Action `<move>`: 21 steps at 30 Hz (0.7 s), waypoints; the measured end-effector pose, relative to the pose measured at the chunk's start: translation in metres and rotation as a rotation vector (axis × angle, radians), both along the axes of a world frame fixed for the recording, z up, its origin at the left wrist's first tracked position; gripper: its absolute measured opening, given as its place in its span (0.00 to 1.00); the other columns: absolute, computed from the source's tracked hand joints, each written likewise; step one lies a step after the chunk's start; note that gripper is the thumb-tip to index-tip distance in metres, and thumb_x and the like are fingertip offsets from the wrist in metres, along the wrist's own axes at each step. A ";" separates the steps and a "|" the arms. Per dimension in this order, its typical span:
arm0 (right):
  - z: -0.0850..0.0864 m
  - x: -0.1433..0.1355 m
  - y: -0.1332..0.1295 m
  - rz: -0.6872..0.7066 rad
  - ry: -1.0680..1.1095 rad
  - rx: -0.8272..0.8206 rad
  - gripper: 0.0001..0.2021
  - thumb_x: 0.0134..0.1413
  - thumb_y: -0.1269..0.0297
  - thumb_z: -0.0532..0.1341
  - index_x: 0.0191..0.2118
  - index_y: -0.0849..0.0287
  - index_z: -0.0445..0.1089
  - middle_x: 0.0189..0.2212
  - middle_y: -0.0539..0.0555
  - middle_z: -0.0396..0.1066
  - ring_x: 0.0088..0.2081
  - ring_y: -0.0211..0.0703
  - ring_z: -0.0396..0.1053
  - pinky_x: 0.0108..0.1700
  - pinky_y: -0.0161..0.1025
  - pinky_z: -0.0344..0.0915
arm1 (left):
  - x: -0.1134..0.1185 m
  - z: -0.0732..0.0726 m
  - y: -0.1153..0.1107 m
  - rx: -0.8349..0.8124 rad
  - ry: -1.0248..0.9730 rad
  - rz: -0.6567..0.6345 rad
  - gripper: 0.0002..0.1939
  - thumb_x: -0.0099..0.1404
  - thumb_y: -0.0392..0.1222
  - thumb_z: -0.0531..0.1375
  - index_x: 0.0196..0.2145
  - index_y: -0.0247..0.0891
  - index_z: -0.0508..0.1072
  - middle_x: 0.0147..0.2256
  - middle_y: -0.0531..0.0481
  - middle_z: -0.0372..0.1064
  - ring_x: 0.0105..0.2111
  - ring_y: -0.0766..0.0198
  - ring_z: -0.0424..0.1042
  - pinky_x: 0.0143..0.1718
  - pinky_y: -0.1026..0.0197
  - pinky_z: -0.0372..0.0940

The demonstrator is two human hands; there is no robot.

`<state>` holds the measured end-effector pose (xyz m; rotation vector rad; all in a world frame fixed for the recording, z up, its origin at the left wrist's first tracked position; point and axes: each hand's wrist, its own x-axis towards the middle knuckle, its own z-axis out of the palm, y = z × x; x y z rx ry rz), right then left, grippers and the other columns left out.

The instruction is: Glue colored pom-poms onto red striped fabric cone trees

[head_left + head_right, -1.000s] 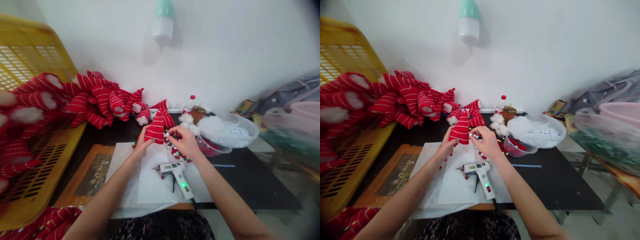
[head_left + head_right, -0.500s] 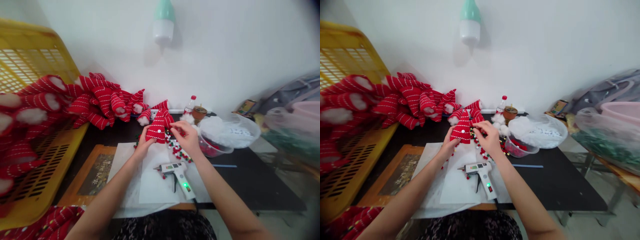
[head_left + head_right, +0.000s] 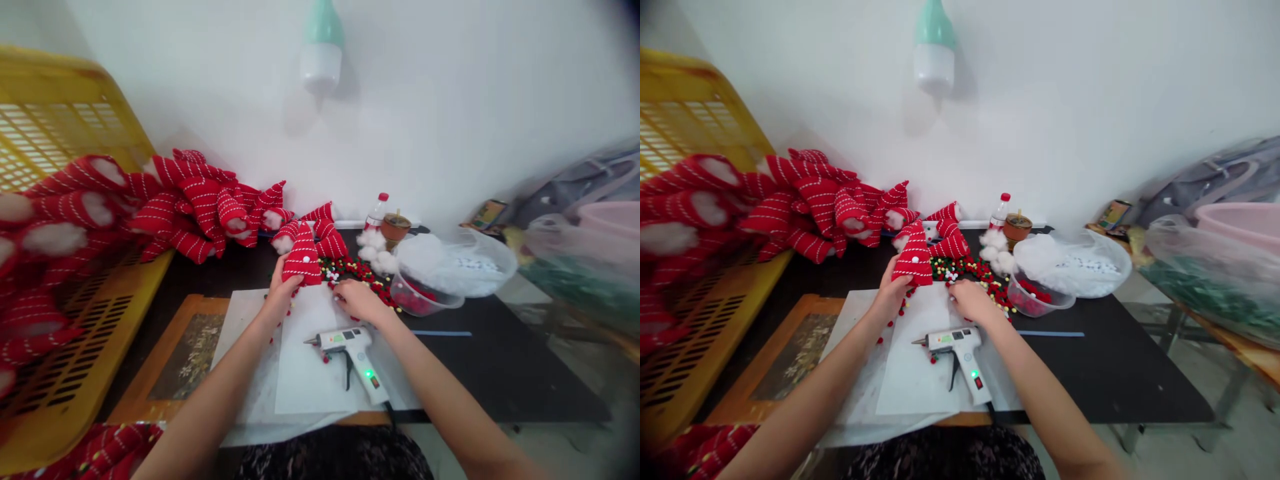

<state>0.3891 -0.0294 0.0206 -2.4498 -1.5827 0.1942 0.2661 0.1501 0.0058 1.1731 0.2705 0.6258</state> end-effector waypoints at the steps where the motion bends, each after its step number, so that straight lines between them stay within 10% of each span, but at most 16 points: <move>1: 0.000 0.001 -0.001 0.001 0.007 0.004 0.12 0.56 0.78 0.61 0.40 0.62 0.81 0.42 0.61 0.81 0.45 0.49 0.77 0.43 0.35 0.64 | 0.000 0.000 0.000 -0.001 0.004 0.004 0.36 0.52 0.42 0.68 0.58 0.46 0.64 0.47 0.50 0.76 0.38 0.61 0.75 0.38 0.62 0.69; 21: -0.010 0.015 -0.003 -0.041 -0.013 0.043 0.16 0.59 0.79 0.57 0.47 0.62 0.79 0.47 0.61 0.79 0.46 0.49 0.77 0.49 0.37 0.66 | -0.002 0.008 -0.006 -0.035 0.001 -0.043 0.36 0.52 0.40 0.68 0.59 0.46 0.63 0.42 0.53 0.77 0.35 0.62 0.75 0.36 0.62 0.68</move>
